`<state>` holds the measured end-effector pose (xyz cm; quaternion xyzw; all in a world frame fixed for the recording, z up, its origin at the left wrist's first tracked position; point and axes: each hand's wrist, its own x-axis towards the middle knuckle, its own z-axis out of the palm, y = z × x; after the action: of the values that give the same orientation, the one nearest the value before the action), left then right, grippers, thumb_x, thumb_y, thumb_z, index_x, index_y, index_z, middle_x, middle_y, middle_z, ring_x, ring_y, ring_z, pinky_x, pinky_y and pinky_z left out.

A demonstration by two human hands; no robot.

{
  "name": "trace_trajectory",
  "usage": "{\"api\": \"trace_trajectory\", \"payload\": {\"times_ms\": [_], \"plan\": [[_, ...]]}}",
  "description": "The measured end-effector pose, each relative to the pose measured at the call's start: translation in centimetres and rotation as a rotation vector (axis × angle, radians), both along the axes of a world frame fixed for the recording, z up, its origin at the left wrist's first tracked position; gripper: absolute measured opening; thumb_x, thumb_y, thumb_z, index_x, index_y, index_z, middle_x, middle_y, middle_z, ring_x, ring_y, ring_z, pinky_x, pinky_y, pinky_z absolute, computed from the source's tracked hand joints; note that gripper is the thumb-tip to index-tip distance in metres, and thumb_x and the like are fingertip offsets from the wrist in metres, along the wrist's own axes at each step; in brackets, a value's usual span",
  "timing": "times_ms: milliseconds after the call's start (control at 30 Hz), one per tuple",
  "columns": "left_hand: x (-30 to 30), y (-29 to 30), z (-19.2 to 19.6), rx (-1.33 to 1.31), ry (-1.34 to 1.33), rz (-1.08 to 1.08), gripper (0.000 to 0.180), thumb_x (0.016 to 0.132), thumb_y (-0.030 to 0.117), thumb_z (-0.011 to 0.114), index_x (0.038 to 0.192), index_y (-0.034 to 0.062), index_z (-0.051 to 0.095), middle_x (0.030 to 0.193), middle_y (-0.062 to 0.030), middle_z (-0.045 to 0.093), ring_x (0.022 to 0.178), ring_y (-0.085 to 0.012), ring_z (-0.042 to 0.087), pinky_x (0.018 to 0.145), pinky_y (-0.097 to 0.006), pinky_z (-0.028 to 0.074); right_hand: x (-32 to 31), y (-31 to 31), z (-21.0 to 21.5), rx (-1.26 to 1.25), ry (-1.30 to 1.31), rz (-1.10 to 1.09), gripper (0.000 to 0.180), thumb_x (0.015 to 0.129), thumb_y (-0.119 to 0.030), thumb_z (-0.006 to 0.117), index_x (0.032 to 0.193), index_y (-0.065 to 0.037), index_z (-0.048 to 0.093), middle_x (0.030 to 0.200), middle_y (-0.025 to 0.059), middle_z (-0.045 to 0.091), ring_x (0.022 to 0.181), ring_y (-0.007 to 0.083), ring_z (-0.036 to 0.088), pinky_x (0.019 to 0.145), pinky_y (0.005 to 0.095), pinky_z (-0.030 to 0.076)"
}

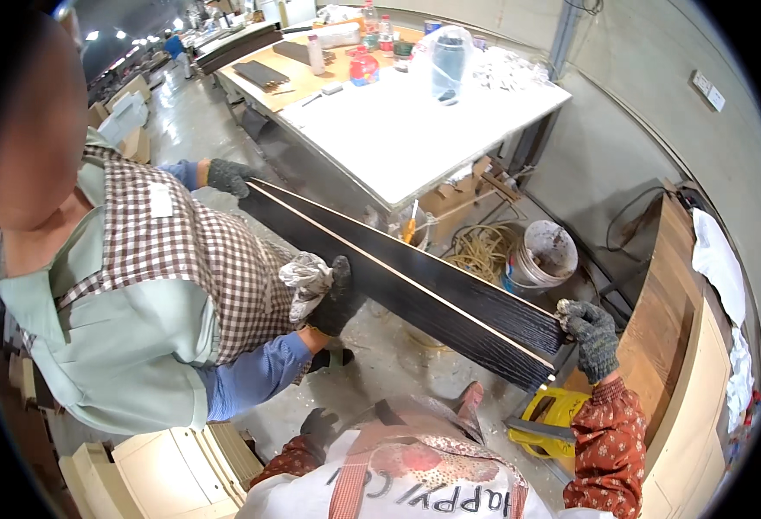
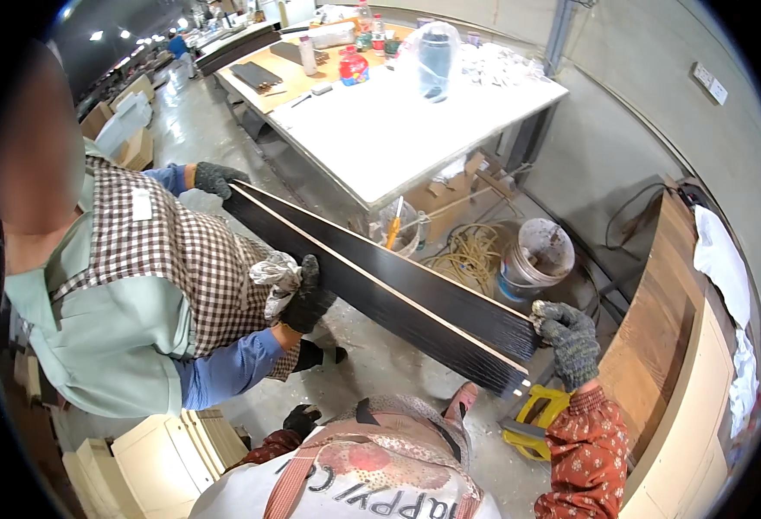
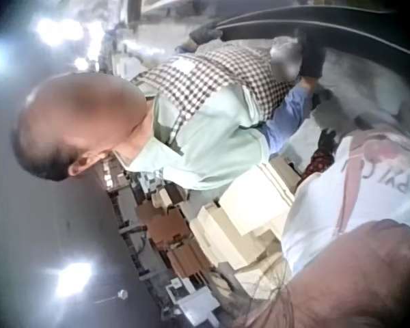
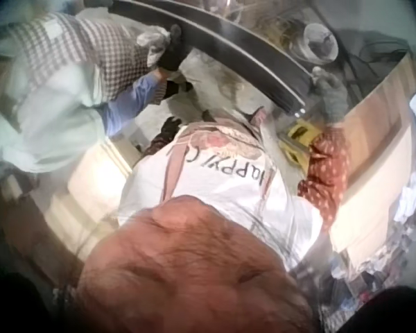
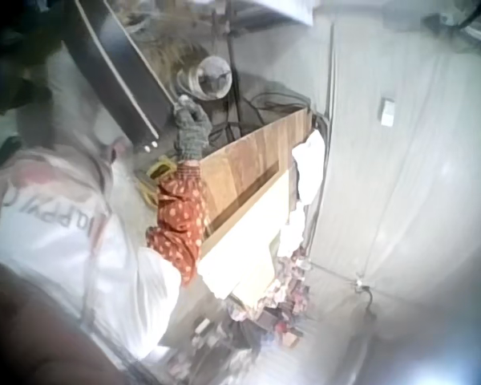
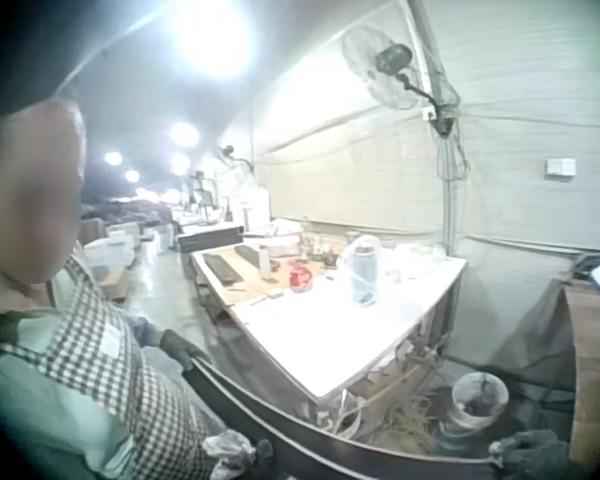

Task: The person handles black wooden slats, wipes light-colored wooden door panels with a cloth and a sponge, and applies wood filler to the panel joints using a small stick.

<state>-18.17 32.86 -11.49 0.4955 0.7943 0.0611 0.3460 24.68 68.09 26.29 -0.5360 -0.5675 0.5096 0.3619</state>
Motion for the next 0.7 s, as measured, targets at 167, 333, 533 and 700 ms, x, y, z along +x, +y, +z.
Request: {"api": "trace_trajectory", "payload": {"times_ms": [167, 333, 533, 700], "plan": [[1.2, 1.1, 1.6, -0.005, -0.195, 0.170, 0.043, 0.069, 0.016, 0.067, 0.112, 0.0183, 0.062, 0.121, -0.0101, 0.055, 0.115, -0.0300, 0.048, 0.097, -0.035, 0.040, 0.2, -0.1, -0.5, -0.029, -0.005, -0.053, 0.022, 0.078, -0.007, 0.063, 0.099, -0.004, 0.068, 0.083, 0.0007, 0.066, 0.068, 0.0077, 0.057, 0.059, 0.0202, 0.046], [0.6, 0.3, 1.9, 0.074, 0.023, -0.163, 0.042, 0.071, 0.016, 0.067, 0.112, 0.0158, 0.061, 0.120, -0.0094, 0.055, 0.115, -0.0279, 0.049, 0.097, -0.034, 0.040, -0.2, 0.1, -0.8, -0.055, -0.003, -0.056, 0.022, 0.078, -0.007, 0.063, 0.099, -0.004, 0.068, 0.082, 0.0010, 0.066, 0.066, 0.0077, 0.057, 0.057, 0.0202, 0.046], [1.9, 2.1, 5.3, -0.044, -0.305, 0.328, 0.039, 0.073, 0.017, 0.066, 0.111, 0.0175, 0.062, 0.122, -0.0092, 0.055, 0.116, -0.0279, 0.048, 0.098, -0.034, 0.039, -0.8, 0.4, -0.9, -0.056, 0.047, -0.046, 0.024, 0.077, -0.005, 0.062, 0.101, -0.003, 0.067, 0.083, 0.0015, 0.066, 0.065, 0.0072, 0.056, 0.056, 0.0197, 0.045], [2.0, 0.8, 3.5, 0.062, -0.359, 0.381, 0.031, 0.073, 0.023, 0.062, 0.103, 0.0137, 0.063, 0.110, -0.0139, 0.059, 0.107, -0.0287, 0.053, 0.091, -0.036, 0.043, -1.0, 0.4, -1.1, -0.041, 0.062, -0.042, 0.022, 0.078, -0.007, 0.061, 0.098, -0.002, 0.067, 0.081, 0.0030, 0.065, 0.064, 0.0084, 0.057, 0.056, 0.0204, 0.047]]}}
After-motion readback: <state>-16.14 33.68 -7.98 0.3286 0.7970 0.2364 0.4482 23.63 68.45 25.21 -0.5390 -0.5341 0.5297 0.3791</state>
